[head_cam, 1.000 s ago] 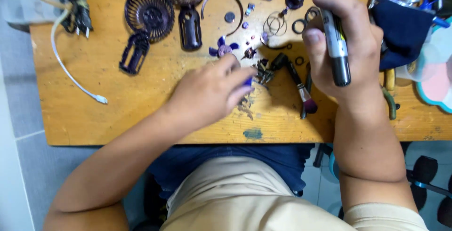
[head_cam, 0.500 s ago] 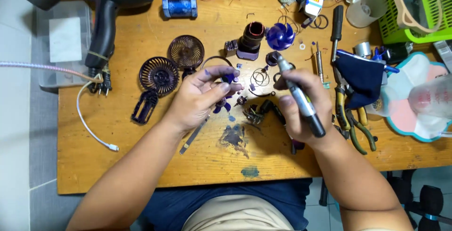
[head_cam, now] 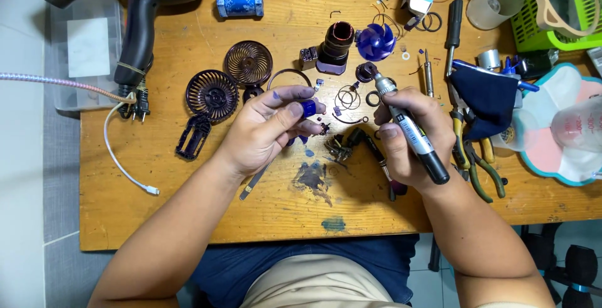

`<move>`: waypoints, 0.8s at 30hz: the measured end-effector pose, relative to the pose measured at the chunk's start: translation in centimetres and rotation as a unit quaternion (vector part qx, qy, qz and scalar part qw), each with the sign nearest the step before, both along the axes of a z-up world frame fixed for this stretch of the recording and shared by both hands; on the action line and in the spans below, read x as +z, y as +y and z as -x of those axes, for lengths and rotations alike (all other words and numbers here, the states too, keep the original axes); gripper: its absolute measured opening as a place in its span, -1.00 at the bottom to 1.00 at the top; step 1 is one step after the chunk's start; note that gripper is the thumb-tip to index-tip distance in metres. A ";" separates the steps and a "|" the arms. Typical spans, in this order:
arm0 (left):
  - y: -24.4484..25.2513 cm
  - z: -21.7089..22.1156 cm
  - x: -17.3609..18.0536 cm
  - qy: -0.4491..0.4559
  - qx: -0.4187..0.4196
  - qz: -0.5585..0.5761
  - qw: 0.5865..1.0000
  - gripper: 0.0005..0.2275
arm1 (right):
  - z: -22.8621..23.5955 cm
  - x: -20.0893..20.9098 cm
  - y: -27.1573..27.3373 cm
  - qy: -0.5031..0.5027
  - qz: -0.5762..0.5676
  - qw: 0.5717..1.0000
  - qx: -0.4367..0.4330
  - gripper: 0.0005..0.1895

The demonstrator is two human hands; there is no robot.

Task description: Repairing a small electronic device by inspecting and marking components on a workbench using tweezers and a marker.

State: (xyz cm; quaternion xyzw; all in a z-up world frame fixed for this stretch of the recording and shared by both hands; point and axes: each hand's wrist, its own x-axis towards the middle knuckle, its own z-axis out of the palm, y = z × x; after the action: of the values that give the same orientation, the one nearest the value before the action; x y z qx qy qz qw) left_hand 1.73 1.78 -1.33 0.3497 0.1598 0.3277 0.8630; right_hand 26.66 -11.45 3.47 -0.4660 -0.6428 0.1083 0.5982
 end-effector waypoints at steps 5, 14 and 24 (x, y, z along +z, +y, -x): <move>0.2 0.3 0.9 0.034 0.011 -0.045 0.998 -0.76 | 0.5 0.3 0.2 -0.007 -0.015 1.000 -0.001 -0.67; 0.3 0.3 1.9 0.022 -0.011 -0.064 0.998 -0.60 | 0.4 1.4 0.7 -0.086 -0.037 0.996 -0.009 -0.67; -0.1 1.1 3.0 0.082 -0.007 -0.113 0.990 -0.62 | -0.5 0.3 -0.2 -0.067 -0.053 0.996 -0.019 -0.69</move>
State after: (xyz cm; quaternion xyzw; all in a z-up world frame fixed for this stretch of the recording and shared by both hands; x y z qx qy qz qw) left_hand 0.68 1.68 1.68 0.4714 0.1897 0.3082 0.8042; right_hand 27.13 -11.65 3.82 -0.4517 -0.6777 0.0314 0.5794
